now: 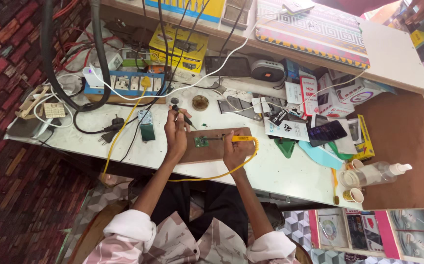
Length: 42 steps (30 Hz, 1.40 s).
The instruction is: The person uses a soldering iron and tweezers to solder components on a small green circuit board. They repeatedly heat solder joints and adjust small parts while the board rests on a wooden block on a cluttered workbench.
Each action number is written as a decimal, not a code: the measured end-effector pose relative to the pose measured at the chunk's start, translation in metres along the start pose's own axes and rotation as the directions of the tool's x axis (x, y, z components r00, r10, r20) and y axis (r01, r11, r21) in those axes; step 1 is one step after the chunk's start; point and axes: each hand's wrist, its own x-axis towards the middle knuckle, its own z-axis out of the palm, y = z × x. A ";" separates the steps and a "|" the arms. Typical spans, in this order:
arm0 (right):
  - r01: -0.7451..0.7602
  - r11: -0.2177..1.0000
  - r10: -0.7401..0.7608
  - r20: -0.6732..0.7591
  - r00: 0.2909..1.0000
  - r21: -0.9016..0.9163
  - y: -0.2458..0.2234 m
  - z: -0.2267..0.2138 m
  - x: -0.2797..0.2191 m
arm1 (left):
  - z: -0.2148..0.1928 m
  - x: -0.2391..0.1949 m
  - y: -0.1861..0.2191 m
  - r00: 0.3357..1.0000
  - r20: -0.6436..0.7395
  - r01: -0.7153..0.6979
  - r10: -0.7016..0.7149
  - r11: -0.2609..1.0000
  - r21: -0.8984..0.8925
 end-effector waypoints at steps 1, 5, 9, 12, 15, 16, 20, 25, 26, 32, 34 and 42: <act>-0.026 0.999 0.027 -0.026 0.999 0.033 0.002 0.002 -0.003 | -0.003 0.000 -0.002 1.000 0.013 -0.002 0.002 1.000 -0.005; -0.112 0.988 0.127 -0.143 0.982 0.107 0.004 -0.004 -0.018 | -0.004 -0.004 -0.012 0.999 0.026 0.019 -0.020 1.000 0.022; -0.073 0.991 0.097 -0.219 0.971 0.116 0.005 -0.016 -0.016 | -0.006 -0.004 -0.018 0.999 0.025 0.037 -0.038 0.999 0.040; -0.122 0.980 0.164 -0.284 0.945 0.160 0.006 -0.024 -0.011 | -0.006 -0.005 -0.019 0.999 0.019 0.045 -0.047 0.993 0.113; -0.212 0.881 0.350 -0.280 0.894 0.423 0.015 -0.027 -0.008 | -0.005 -0.003 -0.026 0.999 0.028 0.043 -0.045 0.997 0.071; -0.228 0.879 0.360 -0.267 0.894 0.420 0.012 -0.034 -0.020 | -0.008 -0.016 -0.025 0.997 0.038 0.059 -0.061 0.996 0.071; -0.240 0.849 0.396 -0.267 0.879 0.470 0.007 -0.031 -0.018 | -0.003 -0.010 -0.014 0.992 0.103 0.070 -0.077 0.995 0.069; -0.263 0.804 0.455 -0.268 0.849 0.534 0.006 -0.028 -0.020 | 0.002 -0.010 -0.005 0.993 0.098 0.063 -0.068 0.997 0.052; -0.257 0.789 0.464 -0.266 0.845 0.559 0.008 -0.026 -0.019 | 0.003 -0.008 -0.004 0.993 0.101 0.058 -0.061 0.998 0.040; -0.278 0.757 0.509 -0.267 0.818 0.591 0.014 -0.031 -0.026 | 0.010 -0.014 0.005 0.992 0.116 0.054 -0.055 0.998 0.006; -0.286 0.757 0.515 -0.267 0.814 0.588 0.015 -0.030 -0.027 | 0.013 -0.014 0.009 0.989 0.138 0.050 -0.055 0.998 0.040; -0.310 0.744 0.522 -0.226 0.822 0.592 0.016 -0.023 -0.031 | 0.019 -0.010 0.014 0.969 0.244 -0.026 -0.025 0.979 0.204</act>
